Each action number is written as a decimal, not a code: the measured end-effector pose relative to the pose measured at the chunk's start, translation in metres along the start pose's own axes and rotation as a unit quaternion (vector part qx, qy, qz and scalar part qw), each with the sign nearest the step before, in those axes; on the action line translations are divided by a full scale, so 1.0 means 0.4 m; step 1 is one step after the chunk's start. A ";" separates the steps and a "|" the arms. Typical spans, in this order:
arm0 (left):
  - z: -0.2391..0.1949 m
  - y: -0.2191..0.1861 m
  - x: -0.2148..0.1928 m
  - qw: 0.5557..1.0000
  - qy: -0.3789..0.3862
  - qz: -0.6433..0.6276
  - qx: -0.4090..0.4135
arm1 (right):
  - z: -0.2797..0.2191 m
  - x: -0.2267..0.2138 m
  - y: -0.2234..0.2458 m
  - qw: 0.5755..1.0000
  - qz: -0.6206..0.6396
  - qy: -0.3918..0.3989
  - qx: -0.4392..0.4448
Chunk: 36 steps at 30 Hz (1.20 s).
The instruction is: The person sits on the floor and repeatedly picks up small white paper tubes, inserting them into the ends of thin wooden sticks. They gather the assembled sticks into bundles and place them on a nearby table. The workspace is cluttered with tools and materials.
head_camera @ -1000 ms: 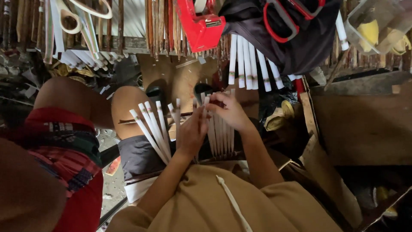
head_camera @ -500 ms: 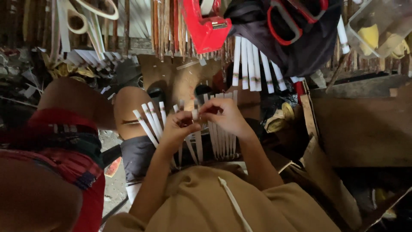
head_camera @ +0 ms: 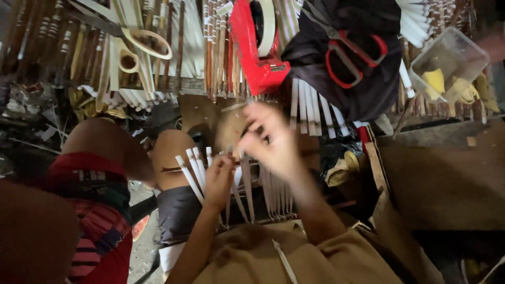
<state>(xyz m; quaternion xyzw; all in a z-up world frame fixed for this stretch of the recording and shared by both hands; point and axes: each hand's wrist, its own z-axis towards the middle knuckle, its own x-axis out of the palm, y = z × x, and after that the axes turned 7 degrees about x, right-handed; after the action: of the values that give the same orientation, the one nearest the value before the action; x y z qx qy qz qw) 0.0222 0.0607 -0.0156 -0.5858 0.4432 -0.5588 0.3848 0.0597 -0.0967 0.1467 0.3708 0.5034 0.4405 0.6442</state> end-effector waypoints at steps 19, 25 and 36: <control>0.022 0.044 -0.050 0.986 0.063 0.150 0.042 | 0.196 -0.104 -0.163 0.947 -0.155 -0.257 -0.115; 0.015 0.022 -0.045 0.985 0.067 0.153 0.036 | 0.211 -0.113 -0.102 0.943 -0.158 -0.268 -0.122; 0.016 -0.014 -0.028 0.971 0.108 0.215 0.004 | 0.240 -0.102 0.045 0.975 -0.065 -0.204 -0.054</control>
<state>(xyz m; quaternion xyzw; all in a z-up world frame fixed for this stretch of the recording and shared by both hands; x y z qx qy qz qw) 0.0292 0.0726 -0.0144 -0.4119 0.5951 -0.5247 0.4482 0.1457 -0.1322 0.1973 0.3840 0.3600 0.3392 0.7797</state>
